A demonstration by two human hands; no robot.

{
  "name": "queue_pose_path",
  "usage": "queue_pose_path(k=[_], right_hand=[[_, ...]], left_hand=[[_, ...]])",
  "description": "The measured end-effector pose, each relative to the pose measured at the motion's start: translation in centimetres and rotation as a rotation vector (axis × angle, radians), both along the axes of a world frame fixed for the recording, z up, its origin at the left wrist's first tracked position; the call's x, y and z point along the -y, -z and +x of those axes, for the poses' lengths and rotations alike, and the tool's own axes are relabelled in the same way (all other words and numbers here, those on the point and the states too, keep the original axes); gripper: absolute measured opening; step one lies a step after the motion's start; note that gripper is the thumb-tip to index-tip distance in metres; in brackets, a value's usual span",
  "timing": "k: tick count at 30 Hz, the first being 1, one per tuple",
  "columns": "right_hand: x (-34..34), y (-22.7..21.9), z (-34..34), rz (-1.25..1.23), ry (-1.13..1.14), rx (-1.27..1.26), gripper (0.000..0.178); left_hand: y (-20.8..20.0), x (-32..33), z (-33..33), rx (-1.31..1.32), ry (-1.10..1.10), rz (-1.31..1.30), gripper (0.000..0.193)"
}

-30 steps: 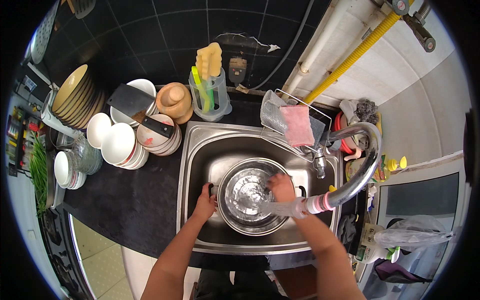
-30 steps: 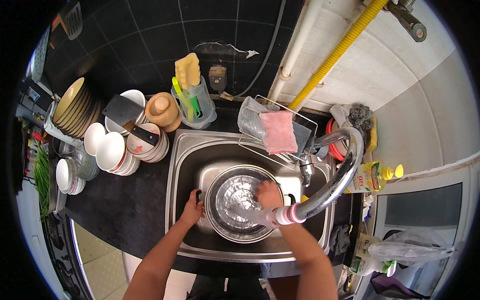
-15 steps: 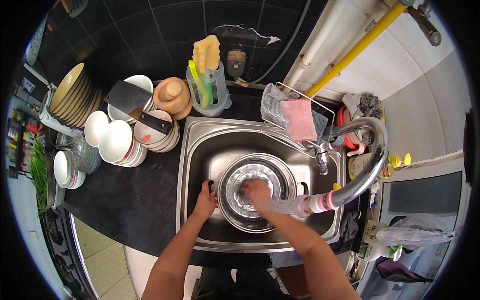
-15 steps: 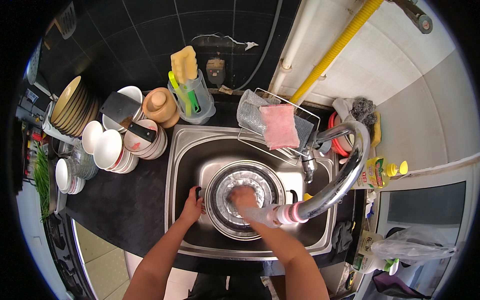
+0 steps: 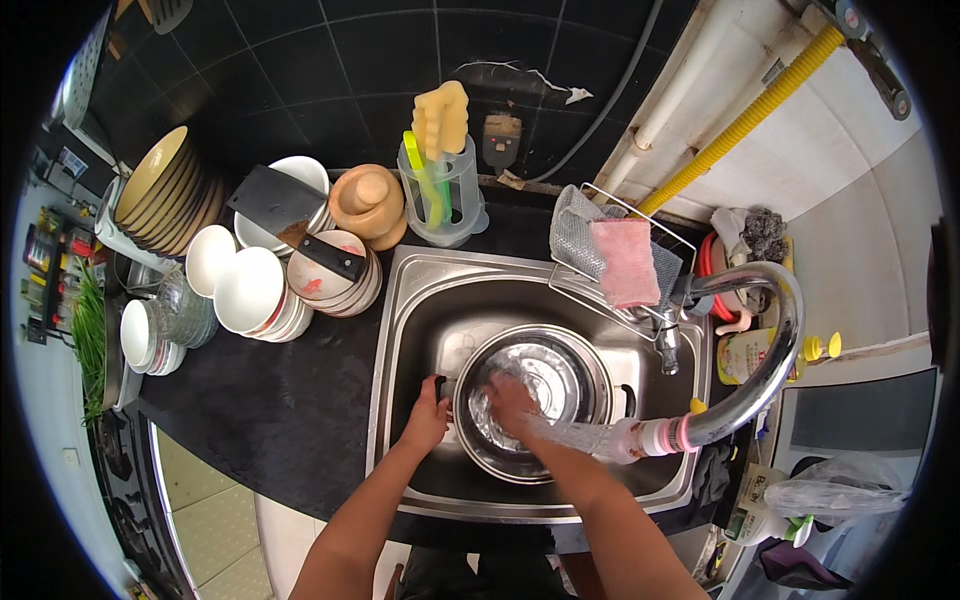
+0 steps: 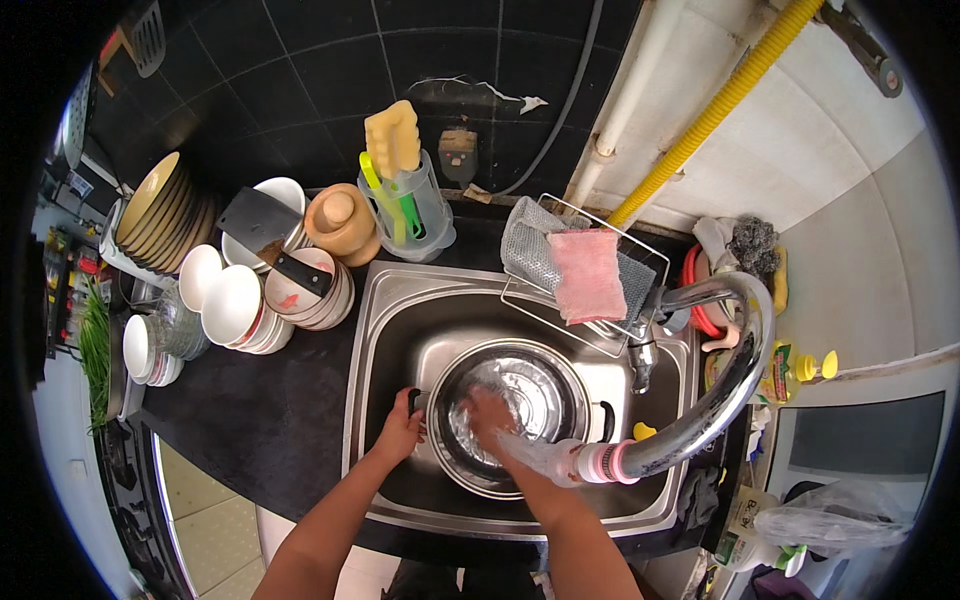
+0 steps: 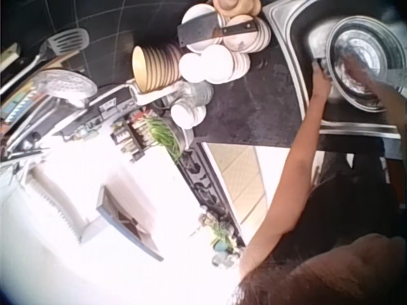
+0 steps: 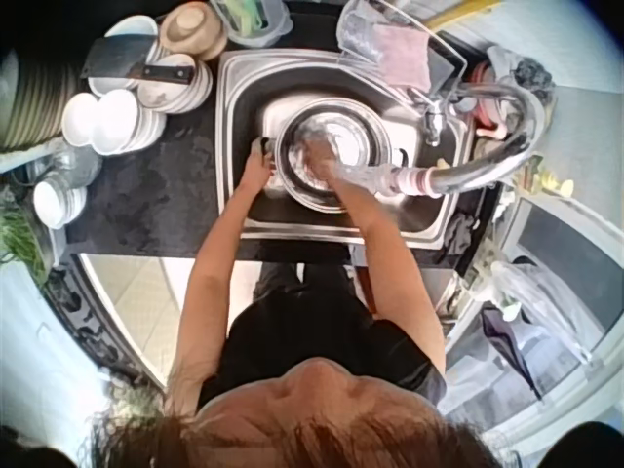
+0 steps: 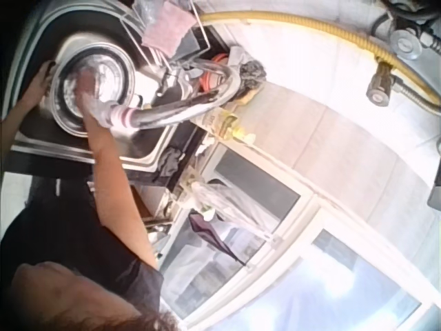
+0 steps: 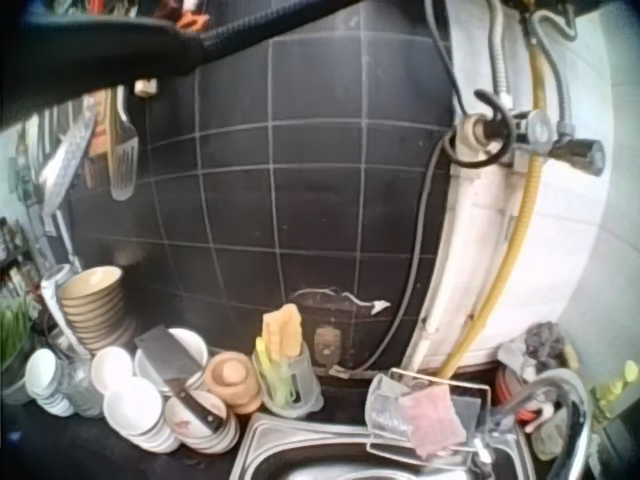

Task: The person washes their hands at the kitchen sink, then picks up a large metal pot from the stove. They rinse the pot under running water and scrub it with a sponge, cleaning both the interior and exterior surfaces. Finally, the person places the cleaned pot on a drying rack near the window.

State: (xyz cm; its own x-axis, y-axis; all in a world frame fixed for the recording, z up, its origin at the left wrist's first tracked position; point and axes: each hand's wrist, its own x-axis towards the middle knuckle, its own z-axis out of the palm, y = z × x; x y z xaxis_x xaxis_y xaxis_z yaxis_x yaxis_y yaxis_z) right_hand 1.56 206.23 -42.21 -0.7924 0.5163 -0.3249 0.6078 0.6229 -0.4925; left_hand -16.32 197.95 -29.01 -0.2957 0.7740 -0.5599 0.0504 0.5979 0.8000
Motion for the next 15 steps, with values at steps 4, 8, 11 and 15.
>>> queue_pose_path(k=[4,8,11,15], right_hand=[[-3.5,-2.2,4.4,0.354,0.338,0.268,0.039],[3.0,-0.6,9.2,0.044,0.495,0.323,0.037],[3.8,-12.6,2.7,-0.407,0.011,0.732,0.039],[8.4,-9.3,0.1,-0.655,0.560,-0.357,0.046]], left_hand=[[2.3,0.9,-0.2,0.018,-0.043,0.113,0.038],[5.0,0.7,1.2,-0.019,-0.242,0.268,0.022],[3.6,0.5,0.3,0.335,-0.358,0.030,0.008],[-1.6,-0.4,1.5,0.422,-0.356,-0.049,0.021]])
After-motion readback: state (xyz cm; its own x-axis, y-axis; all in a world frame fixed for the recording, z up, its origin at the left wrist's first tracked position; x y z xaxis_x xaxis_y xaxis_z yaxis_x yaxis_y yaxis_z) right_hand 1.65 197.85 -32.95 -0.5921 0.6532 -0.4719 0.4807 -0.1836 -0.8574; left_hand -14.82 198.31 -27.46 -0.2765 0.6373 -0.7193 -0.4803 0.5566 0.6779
